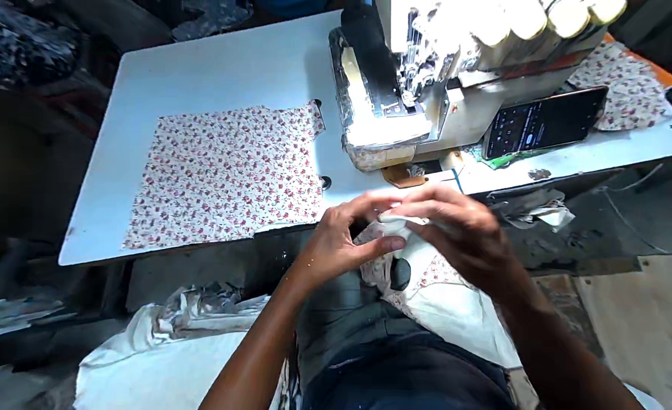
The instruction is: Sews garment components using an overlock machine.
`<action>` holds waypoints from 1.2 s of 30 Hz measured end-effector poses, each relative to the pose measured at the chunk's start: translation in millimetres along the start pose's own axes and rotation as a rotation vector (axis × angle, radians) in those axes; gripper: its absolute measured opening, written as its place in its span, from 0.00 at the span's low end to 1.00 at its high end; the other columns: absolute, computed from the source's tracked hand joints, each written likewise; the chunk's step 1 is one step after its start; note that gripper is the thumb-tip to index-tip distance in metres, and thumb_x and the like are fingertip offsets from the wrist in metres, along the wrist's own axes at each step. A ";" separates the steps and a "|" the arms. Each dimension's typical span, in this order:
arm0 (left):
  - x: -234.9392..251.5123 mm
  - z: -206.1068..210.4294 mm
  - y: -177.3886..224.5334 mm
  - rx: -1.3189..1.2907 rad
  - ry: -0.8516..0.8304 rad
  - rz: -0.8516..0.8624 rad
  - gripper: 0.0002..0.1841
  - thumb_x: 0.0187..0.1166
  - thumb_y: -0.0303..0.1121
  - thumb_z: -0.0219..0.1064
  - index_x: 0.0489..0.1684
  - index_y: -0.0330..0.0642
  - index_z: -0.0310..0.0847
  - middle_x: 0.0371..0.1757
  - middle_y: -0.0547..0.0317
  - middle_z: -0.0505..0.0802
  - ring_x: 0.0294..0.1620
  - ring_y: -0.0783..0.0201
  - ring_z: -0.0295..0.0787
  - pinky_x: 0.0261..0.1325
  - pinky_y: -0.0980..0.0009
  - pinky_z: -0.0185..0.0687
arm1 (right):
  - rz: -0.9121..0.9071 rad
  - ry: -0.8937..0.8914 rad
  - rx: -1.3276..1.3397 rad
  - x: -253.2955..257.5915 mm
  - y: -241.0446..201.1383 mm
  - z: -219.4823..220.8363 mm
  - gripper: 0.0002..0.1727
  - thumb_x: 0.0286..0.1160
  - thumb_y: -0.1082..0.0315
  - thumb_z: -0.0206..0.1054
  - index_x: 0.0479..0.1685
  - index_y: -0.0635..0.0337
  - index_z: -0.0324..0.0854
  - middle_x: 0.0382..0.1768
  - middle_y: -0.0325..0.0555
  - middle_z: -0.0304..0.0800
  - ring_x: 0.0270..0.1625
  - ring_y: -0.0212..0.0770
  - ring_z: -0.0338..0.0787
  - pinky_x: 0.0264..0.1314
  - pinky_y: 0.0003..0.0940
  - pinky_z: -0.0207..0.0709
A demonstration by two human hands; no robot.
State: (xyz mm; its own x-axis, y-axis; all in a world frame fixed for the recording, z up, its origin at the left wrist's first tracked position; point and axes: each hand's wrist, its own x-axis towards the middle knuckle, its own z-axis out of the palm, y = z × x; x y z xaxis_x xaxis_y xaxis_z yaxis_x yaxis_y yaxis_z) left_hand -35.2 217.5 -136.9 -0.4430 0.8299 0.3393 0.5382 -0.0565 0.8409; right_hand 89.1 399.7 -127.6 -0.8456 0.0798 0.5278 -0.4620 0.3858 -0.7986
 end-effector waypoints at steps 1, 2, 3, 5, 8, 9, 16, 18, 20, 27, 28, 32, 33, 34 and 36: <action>-2.4 -0.6 -1.5 0.089 -0.004 -0.011 0.17 0.71 0.42 0.76 0.48 0.40 0.90 0.42 0.70 0.93 0.45 0.82 0.85 0.56 0.77 0.79 | -0.010 0.037 -0.061 4.3 -5.5 -9.3 0.09 0.79 0.73 0.67 0.50 0.64 0.91 0.49 0.40 0.87 0.54 0.26 0.86 0.56 0.18 0.82; -6.0 -3.1 -4.1 0.182 -0.010 -0.012 0.11 0.69 0.41 0.77 0.38 0.43 0.92 0.33 0.73 0.90 0.38 0.82 0.81 0.52 0.75 0.72 | -0.017 0.070 -0.113 7.5 -9.7 -19.3 0.09 0.78 0.73 0.67 0.49 0.63 0.91 0.48 0.39 0.87 0.53 0.25 0.86 0.56 0.18 0.81; -10.6 -7.8 -8.2 0.280 -0.014 -0.007 0.10 0.70 0.42 0.76 0.32 0.45 0.92 0.28 0.73 0.88 0.34 0.80 0.77 0.50 0.72 0.69 | -0.016 0.102 -0.152 9.5 -12.4 -28.8 0.09 0.79 0.72 0.68 0.49 0.62 0.92 0.47 0.37 0.87 0.51 0.24 0.86 0.54 0.17 0.81; -23.4 -20.8 -17.8 0.434 -0.001 -0.009 0.14 0.73 0.45 0.73 0.26 0.45 0.90 0.26 0.69 0.88 0.32 0.73 0.78 0.50 0.66 0.70 | 0.011 0.161 -0.149 10.9 -13.7 -44.1 0.08 0.79 0.72 0.68 0.49 0.61 0.91 0.45 0.33 0.88 0.40 0.18 0.83 0.41 0.12 0.78; -44.8 -41.1 -22.7 0.506 0.068 -0.099 0.14 0.76 0.45 0.70 0.33 0.46 0.94 0.34 0.67 0.92 0.40 0.70 0.85 0.57 0.56 0.74 | 0.089 0.205 0.008 9.4 -9.7 -54.3 0.10 0.80 0.77 0.64 0.52 0.60 0.88 0.42 0.32 0.92 0.25 0.19 0.83 0.26 0.14 0.80; -50.4 -47.0 -20.5 0.489 0.103 -0.131 0.14 0.76 0.46 0.70 0.35 0.46 0.94 0.36 0.68 0.92 0.42 0.71 0.85 0.59 0.57 0.75 | 0.112 0.196 0.029 8.9 -7.9 -55.6 0.12 0.82 0.79 0.60 0.55 0.61 0.86 0.43 0.34 0.93 0.29 0.23 0.89 0.33 0.18 0.87; -56.5 -74.4 27.7 0.282 0.338 -0.190 0.10 0.78 0.51 0.71 0.37 0.58 0.85 0.51 0.81 0.87 0.59 0.82 0.83 0.63 0.80 0.80 | 0.144 0.179 -0.293 8.8 5.2 -37.0 0.22 0.68 0.55 0.79 0.55 0.56 0.82 0.47 0.38 0.81 0.46 0.27 0.83 0.47 0.22 0.78; -56.2 -71.5 41.6 0.237 0.397 -0.197 0.07 0.82 0.51 0.68 0.41 0.64 0.82 0.46 0.88 0.89 0.51 0.85 0.87 0.55 0.83 0.84 | 0.126 0.220 -0.412 10.4 6.5 -31.2 0.16 0.69 0.63 0.77 0.52 0.59 0.82 0.47 0.44 0.81 0.46 0.31 0.83 0.46 0.24 0.78; -57.7 -67.8 50.4 0.312 0.443 -0.179 0.07 0.86 0.50 0.63 0.46 0.63 0.78 0.36 0.90 0.85 0.33 0.91 0.82 0.37 0.91 0.79 | 0.126 0.271 -0.468 11.3 5.3 -27.7 0.12 0.70 0.75 0.72 0.51 0.61 0.82 0.49 0.47 0.82 0.50 0.33 0.85 0.51 0.25 0.80; -57.8 -105.9 58.8 0.580 0.497 -0.050 0.12 0.86 0.40 0.65 0.53 0.40 0.80 0.44 0.78 0.87 0.42 0.92 0.81 0.47 0.90 0.78 | 0.077 0.307 -0.532 12.0 7.4 -36.6 0.07 0.77 0.72 0.70 0.48 0.62 0.89 0.43 0.47 0.90 0.44 0.34 0.88 0.50 0.25 0.79; -53.9 -114.5 57.5 0.608 0.493 -0.057 0.14 0.86 0.41 0.66 0.53 0.38 0.80 0.45 0.75 0.87 0.42 0.91 0.81 0.47 0.90 0.78 | 0.067 0.307 -0.537 13.2 8.9 -37.8 0.07 0.76 0.73 0.70 0.47 0.62 0.90 0.42 0.46 0.90 0.44 0.34 0.87 0.50 0.25 0.79; 2.7 -144.5 37.9 0.905 0.438 -0.092 0.18 0.87 0.44 0.65 0.51 0.33 0.83 0.41 0.50 0.90 0.36 0.67 0.85 0.41 0.69 0.82 | 0.024 0.342 -0.645 37.5 22.8 -38.0 0.08 0.80 0.70 0.69 0.49 0.61 0.92 0.40 0.47 0.92 0.45 0.41 0.89 0.52 0.33 0.81; 23.9 -143.0 33.0 0.969 0.418 -0.115 0.18 0.88 0.42 0.64 0.53 0.31 0.84 0.47 0.38 0.91 0.43 0.47 0.89 0.48 0.50 0.83 | 0.011 0.351 -0.704 46.6 29.8 -36.0 0.09 0.80 0.69 0.69 0.50 0.61 0.92 0.40 0.48 0.92 0.45 0.44 0.89 0.51 0.37 0.81; 43.8 -135.8 28.5 0.997 0.380 -0.146 0.17 0.89 0.38 0.61 0.59 0.30 0.83 0.57 0.31 0.88 0.56 0.34 0.87 0.59 0.38 0.79 | 0.003 0.364 -0.762 55.5 37.8 -33.5 0.10 0.80 0.68 0.70 0.51 0.61 0.92 0.41 0.50 0.93 0.45 0.47 0.90 0.50 0.40 0.82; 72.5 -99.7 18.1 1.010 0.300 -0.098 0.18 0.91 0.30 0.54 0.70 0.29 0.79 0.72 0.31 0.83 0.71 0.32 0.81 0.73 0.38 0.74 | 0.013 0.382 -0.834 70.1 52.9 -30.3 0.11 0.78 0.68 0.70 0.53 0.60 0.92 0.42 0.51 0.93 0.44 0.49 0.91 0.48 0.44 0.83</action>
State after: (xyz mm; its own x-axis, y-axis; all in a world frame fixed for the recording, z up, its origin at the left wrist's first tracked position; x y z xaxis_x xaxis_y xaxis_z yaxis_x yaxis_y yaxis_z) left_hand -129.0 221.3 -55.1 -0.6016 0.6268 0.4951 0.7759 0.6059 0.1758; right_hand 13.5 453.6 -124.0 -0.6353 0.3298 0.6983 0.0151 0.9094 -0.4157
